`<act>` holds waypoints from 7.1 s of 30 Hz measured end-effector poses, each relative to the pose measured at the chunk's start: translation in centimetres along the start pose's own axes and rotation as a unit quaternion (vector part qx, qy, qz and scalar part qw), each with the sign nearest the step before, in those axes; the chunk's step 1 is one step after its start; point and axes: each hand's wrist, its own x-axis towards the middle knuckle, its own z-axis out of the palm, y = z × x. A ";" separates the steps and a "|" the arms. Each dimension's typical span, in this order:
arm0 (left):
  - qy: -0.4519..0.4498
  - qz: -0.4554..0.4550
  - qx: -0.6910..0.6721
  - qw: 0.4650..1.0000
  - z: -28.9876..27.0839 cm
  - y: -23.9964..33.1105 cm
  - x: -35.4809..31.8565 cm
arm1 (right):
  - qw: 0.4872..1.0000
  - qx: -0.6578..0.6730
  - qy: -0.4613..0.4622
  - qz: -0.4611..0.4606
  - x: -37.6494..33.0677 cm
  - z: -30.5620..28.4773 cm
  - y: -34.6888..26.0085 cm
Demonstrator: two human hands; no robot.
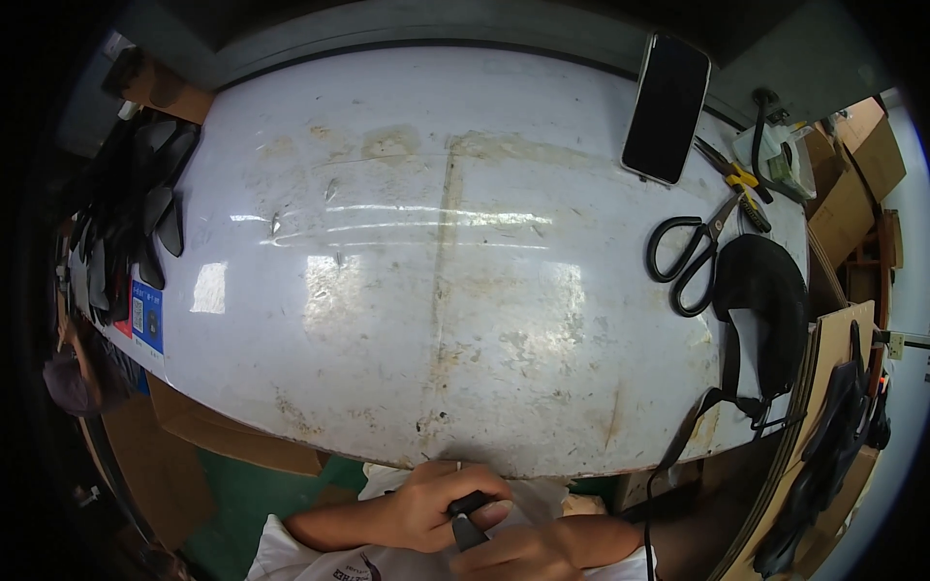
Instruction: The person is assembling and finishing components of bicycle saddles at a manufacturing workbench.
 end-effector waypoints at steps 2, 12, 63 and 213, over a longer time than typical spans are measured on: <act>0.026 0.023 -0.008 0.999 0.1 0.2 0.1 | 0.998 -0.049 0.035 -0.029 -0.5 1.1 0.1; 0.009 0.033 0.012 0.999 0.0 -0.3 -0.3 | 0.996 -0.002 0.084 0.042 1.3 -0.4 -0.7; 0.025 0.104 0.057 0.993 -0.4 -0.6 0.5 | 0.930 0.104 0.350 0.041 -2.8 1.0 0.4; 0.086 0.011 0.183 0.979 -1.4 4.1 -2.6 | 0.841 -0.161 0.113 0.505 -0.4 -3.4 -3.6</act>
